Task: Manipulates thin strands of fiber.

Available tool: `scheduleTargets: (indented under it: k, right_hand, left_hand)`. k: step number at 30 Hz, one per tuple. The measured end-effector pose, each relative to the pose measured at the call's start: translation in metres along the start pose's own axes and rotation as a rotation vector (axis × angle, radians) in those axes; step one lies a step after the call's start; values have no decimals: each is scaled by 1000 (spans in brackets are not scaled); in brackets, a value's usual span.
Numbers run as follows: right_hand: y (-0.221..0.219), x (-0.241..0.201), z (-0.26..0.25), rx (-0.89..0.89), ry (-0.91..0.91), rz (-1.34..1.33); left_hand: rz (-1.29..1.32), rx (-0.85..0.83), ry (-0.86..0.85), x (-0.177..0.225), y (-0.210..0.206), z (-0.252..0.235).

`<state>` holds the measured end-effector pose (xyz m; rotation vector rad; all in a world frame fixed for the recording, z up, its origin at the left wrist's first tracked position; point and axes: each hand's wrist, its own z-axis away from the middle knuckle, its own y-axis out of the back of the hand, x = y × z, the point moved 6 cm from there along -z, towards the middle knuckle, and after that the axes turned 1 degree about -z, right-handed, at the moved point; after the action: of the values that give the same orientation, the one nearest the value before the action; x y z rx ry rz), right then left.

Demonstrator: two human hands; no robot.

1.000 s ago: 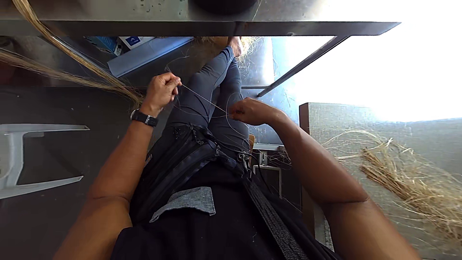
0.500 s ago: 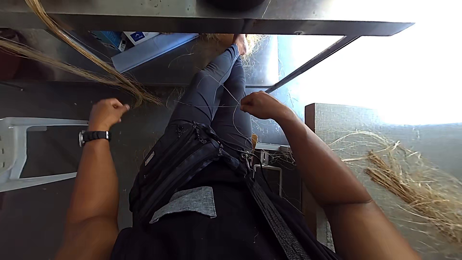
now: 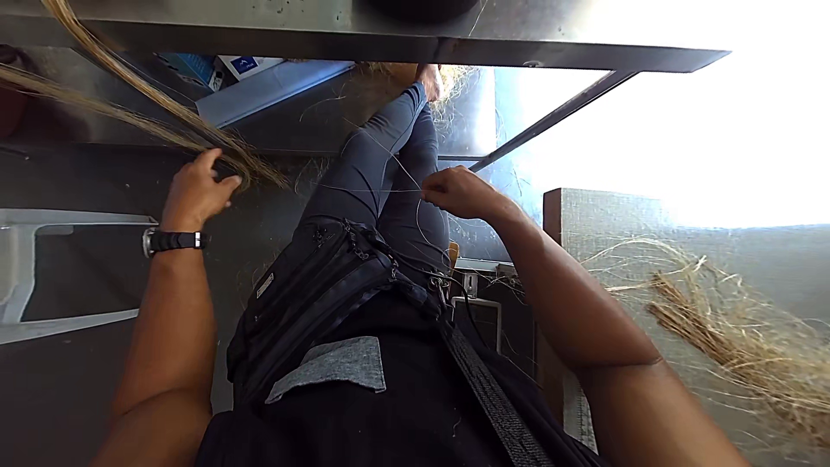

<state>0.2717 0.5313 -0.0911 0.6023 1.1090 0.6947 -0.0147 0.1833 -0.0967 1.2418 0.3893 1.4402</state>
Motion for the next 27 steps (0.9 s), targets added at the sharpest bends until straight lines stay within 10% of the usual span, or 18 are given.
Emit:
scheduleTargets:
  k: [5,11,20,27]
  right_hand:
    - [-4,-23,5,126,159,-53]
    - [-10,-39,8,189,285,-23]
    - [-14,-31,7,101,281,35]
    - [-4,-32,8,259,210,30]
  left_hand:
    - [234,-322,-496,122,-57,26]
    - [449,-502,-592,207,-124,41]
    - [893,-284,-515,203,-111,29]
    - [639,-390,-456,196,-119,31]
